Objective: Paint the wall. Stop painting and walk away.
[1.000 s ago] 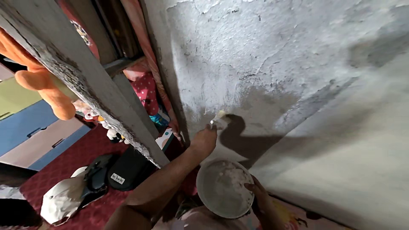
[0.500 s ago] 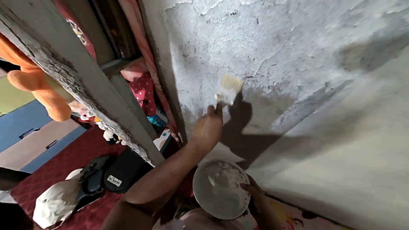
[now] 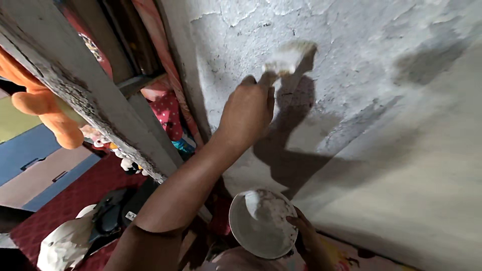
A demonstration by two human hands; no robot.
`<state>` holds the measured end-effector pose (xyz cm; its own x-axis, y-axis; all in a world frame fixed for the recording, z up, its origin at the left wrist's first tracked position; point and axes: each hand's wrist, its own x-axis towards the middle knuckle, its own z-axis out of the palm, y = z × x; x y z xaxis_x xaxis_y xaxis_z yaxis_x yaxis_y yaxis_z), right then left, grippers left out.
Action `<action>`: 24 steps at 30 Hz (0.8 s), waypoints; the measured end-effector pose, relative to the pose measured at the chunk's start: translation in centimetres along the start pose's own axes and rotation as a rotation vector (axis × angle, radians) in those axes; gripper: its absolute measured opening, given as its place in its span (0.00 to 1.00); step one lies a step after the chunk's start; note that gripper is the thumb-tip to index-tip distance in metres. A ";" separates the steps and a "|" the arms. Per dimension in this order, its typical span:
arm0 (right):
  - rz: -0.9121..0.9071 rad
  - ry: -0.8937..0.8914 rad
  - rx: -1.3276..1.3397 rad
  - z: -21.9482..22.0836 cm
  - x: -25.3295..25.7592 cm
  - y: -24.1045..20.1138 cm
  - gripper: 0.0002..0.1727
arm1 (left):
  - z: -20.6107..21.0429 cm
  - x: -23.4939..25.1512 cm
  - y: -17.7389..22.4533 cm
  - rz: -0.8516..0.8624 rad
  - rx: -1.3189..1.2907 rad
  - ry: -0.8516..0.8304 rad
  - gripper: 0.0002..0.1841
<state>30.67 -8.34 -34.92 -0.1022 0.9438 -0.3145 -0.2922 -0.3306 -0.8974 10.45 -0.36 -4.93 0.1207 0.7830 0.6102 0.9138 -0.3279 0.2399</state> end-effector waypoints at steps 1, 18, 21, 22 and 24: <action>-0.003 -0.004 0.001 0.0 0.0 0.1 0.38 | 0.0 0.3 0.2 0.021 -0.002 0.079 0.20; 0.013 0.000 -0.011 -0.1 -0.2 0.2 0.38 | 3.0 -0.7 -0.4 -0.143 0.118 -0.518 0.17; 0.007 -0.007 0.002 0.2 -0.1 0.4 0.38 | -0.4 0.4 0.3 -0.059 0.080 -0.201 0.16; 0.004 -0.013 0.002 0.2 0.0 0.6 0.39 | -0.3 0.2 0.4 -0.029 0.069 -0.082 0.18; 0.003 -0.020 0.002 0.4 0.0 0.9 0.38 | 1.5 -0.8 0.4 0.003 0.059 0.042 0.22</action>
<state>30.03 -8.60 -35.65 -0.1219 0.9427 -0.3105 -0.2942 -0.3331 -0.8958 11.29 -0.29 -6.43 0.1079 0.7586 0.6425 0.9347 -0.2975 0.1944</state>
